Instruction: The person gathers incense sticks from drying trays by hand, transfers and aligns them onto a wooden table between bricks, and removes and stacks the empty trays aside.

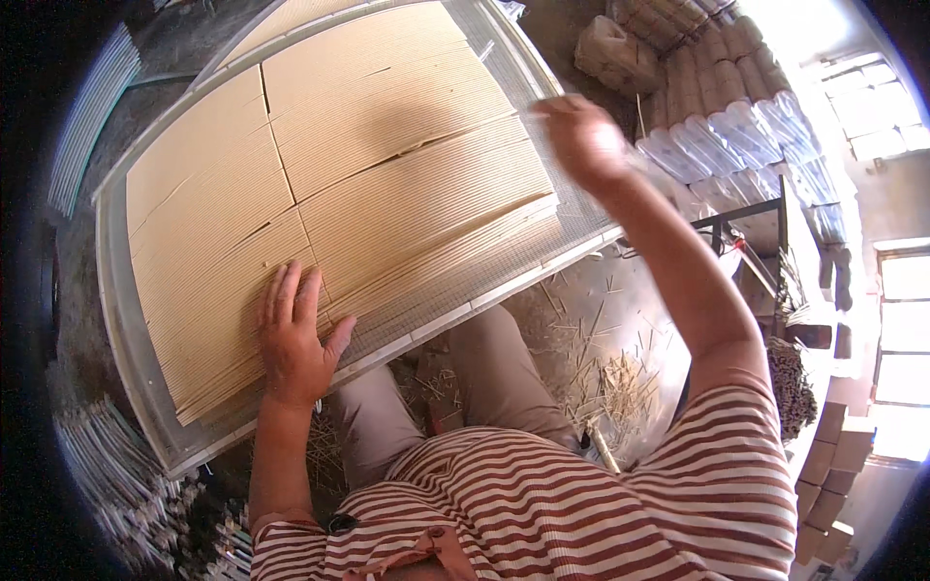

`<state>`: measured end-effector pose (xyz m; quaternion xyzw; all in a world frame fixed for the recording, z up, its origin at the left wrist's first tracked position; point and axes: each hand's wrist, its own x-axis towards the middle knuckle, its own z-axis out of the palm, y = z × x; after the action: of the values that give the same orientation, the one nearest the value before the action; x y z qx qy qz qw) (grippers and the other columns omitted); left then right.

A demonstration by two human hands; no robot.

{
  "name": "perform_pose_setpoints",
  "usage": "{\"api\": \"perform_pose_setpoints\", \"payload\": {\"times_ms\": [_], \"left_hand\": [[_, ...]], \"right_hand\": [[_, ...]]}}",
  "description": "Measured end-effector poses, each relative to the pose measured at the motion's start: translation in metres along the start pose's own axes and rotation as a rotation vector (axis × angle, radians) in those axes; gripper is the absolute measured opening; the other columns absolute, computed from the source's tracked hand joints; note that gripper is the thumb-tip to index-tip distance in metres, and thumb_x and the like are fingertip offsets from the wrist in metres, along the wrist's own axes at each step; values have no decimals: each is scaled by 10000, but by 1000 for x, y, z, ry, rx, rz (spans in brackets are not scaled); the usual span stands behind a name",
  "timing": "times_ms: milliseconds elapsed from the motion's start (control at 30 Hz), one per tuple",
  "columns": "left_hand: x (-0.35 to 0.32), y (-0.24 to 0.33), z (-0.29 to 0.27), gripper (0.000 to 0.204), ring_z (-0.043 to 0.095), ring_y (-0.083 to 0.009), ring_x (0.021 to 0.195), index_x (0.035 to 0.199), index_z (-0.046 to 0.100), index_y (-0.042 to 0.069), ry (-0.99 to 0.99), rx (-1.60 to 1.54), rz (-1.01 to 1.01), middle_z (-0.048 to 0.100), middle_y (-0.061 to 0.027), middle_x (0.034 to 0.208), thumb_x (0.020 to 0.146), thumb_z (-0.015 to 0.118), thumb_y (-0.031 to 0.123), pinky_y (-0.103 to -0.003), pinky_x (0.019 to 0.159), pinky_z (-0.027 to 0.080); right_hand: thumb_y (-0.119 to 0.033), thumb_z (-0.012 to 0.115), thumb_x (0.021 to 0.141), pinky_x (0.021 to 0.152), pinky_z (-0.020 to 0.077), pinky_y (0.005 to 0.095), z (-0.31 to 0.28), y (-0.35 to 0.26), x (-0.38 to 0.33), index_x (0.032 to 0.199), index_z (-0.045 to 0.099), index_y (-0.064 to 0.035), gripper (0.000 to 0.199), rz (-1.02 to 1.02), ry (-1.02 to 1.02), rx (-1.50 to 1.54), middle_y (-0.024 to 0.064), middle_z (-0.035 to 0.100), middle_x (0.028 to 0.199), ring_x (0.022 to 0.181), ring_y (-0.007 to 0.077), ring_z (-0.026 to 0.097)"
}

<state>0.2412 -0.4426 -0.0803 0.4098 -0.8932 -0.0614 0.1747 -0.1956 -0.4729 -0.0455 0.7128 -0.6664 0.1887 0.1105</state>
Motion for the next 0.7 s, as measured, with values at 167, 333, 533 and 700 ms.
{"api": "perform_pose_setpoints", "payload": {"times_ms": [167,333,533,700], "left_hand": [[2,1,-1,641,400,-381,1268,1292,492,18,25,-16,4,436,-194,1360,830,649,435,-516,1065,311],[1,-1,0,642,406,-377,1260,1289,492,15,36,4,18,437,-196,1359,829,649,434,-515,1061,310],[-3,-4,5,639,401,-375,1261,1287,491,11,31,-23,10,439,-200,1354,831,647,430,-514,1065,303],[1,-1,-2,640,397,-377,1262,1286,488,7,31,-30,14,444,-204,1343,826,655,419,-518,1066,302]], "right_hand": [[-273,678,855,733,526,391,28,-128,51,936,603,-63,237,99,-310,142,93,630,919,852,267,648],[-313,697,825,724,539,382,43,-143,69,948,587,-77,289,51,-435,23,89,634,946,872,254,652],[-235,674,815,756,530,421,42,-138,86,1075,526,-62,345,-27,-606,-261,107,628,998,933,282,644],[-229,665,765,784,505,456,32,-69,71,1077,506,-57,391,183,-406,-185,137,630,1041,965,342,628]]}}
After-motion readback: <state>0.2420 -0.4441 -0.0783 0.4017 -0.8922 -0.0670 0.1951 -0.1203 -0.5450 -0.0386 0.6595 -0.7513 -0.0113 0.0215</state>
